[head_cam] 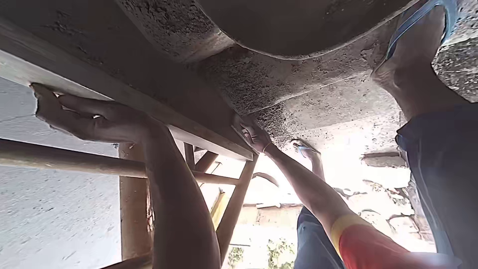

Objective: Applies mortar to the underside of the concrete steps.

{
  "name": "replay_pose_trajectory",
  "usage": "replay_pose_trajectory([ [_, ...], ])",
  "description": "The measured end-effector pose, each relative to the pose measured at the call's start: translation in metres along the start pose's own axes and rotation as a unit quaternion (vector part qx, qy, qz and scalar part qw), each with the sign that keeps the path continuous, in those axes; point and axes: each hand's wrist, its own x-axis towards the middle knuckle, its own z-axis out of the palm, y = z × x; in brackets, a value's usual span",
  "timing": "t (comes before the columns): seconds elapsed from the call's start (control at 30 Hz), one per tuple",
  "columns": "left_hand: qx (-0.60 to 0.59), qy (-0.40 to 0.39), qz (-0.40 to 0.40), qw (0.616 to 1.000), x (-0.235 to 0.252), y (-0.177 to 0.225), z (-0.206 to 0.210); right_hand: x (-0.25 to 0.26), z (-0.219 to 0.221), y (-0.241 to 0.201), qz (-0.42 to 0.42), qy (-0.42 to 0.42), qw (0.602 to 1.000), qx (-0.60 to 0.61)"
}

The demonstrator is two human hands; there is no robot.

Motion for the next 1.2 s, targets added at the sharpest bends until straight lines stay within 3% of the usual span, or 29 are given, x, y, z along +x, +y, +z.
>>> replay_pose_trajectory([
  [0.23,-0.063,-0.020,0.011,0.998,0.002,-0.024,0.005,-0.001,0.023,0.045,0.014,-0.019,1.000,0.015],
  [0.37,-0.073,-0.042,-0.006,0.996,0.005,-0.028,0.003,0.000,0.044,0.086,0.122,-0.069,0.989,0.053],
  [0.47,-0.078,-0.052,-0.023,0.995,0.004,-0.036,0.010,0.006,0.053,0.110,0.103,-0.066,0.990,0.068],
  [0.6,-0.071,0.009,-0.003,0.997,-0.003,0.003,0.000,-0.018,0.055,0.106,0.121,-0.094,0.986,0.067],
  [0.7,-0.047,0.040,0.009,0.998,-0.008,0.020,-0.004,-0.062,0.038,0.103,0.169,-0.070,0.981,0.057],
  [0.8,-0.030,0.026,-0.034,0.999,-0.011,0.022,-0.007,-0.093,-0.022,0.073,0.174,0.064,0.983,0.015],
  [0.9,-0.012,0.020,-0.066,0.998,-0.014,0.028,-0.008,-0.087,-0.115,0.035,0.180,0.227,0.954,-0.081],
  [1.03,-0.026,-0.014,-0.113,0.993,-0.013,0.041,-0.015,-0.043,-0.241,-0.002,0.233,0.270,0.917,-0.179],
  [1.13,-0.028,-0.038,-0.131,0.990,-0.012,0.050,-0.020,-0.038,-0.319,-0.026,0.259,0.274,0.903,-0.204],
  [1.2,-0.031,-0.048,-0.132,0.990,-0.010,0.054,-0.021,-0.053,-0.367,-0.048,0.223,0.398,0.878,-0.144],
])
